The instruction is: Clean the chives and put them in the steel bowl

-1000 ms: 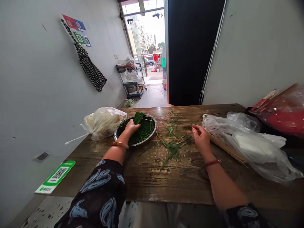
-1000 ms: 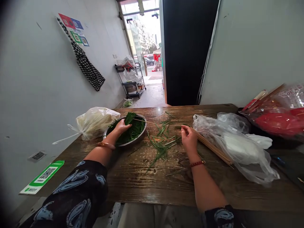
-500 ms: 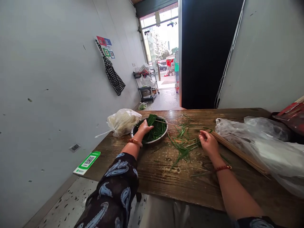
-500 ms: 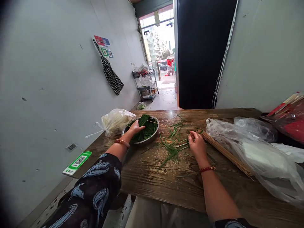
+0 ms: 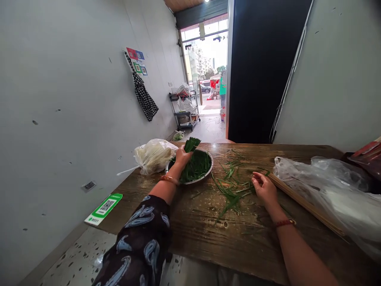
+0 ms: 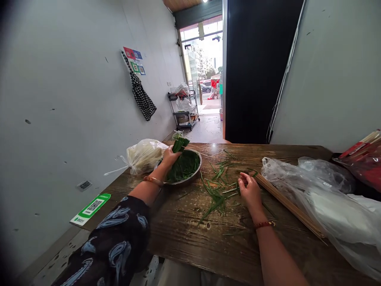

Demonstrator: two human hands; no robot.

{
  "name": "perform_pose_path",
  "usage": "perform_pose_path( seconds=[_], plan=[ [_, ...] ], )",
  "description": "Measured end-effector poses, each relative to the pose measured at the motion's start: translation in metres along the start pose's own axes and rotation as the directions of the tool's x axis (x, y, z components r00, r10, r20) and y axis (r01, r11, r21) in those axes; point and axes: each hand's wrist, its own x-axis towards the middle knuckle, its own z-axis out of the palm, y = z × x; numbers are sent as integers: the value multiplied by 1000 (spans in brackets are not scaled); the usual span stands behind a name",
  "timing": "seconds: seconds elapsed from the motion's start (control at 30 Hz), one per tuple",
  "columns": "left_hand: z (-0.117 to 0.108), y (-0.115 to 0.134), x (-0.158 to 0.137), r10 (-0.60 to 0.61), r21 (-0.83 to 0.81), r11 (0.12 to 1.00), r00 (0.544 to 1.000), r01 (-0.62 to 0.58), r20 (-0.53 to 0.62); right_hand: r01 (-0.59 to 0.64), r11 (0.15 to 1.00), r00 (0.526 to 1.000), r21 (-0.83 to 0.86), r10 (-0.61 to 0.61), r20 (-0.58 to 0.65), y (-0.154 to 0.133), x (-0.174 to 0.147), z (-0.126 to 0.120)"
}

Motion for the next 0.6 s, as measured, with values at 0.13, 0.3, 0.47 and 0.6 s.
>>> perform_pose_path(
  seconds=[0.13, 0.3, 0.47, 0.6],
  plan=[
    [-33, 36, -6, 32, -113, 993, 999, -35, -28, 4, 1000, 1000, -25, -3, 14, 1, -3, -1],
    [-101, 75, -26, 105, -245, 960, 983, -140, -150, 27, 996, 999, -83, -25, 28, 11, -6, -1],
    [-182, 62, -63, 59, -60, 995, 975, -74, -216, 26, 985, 999, -168, -18, 52, 19, -10, -2],
    [-235, 10, -105, -182, 281, 933, 968, 224, -171, 67, 968, 996, -242, -50, 77, 24, -12, -1]
  ],
)
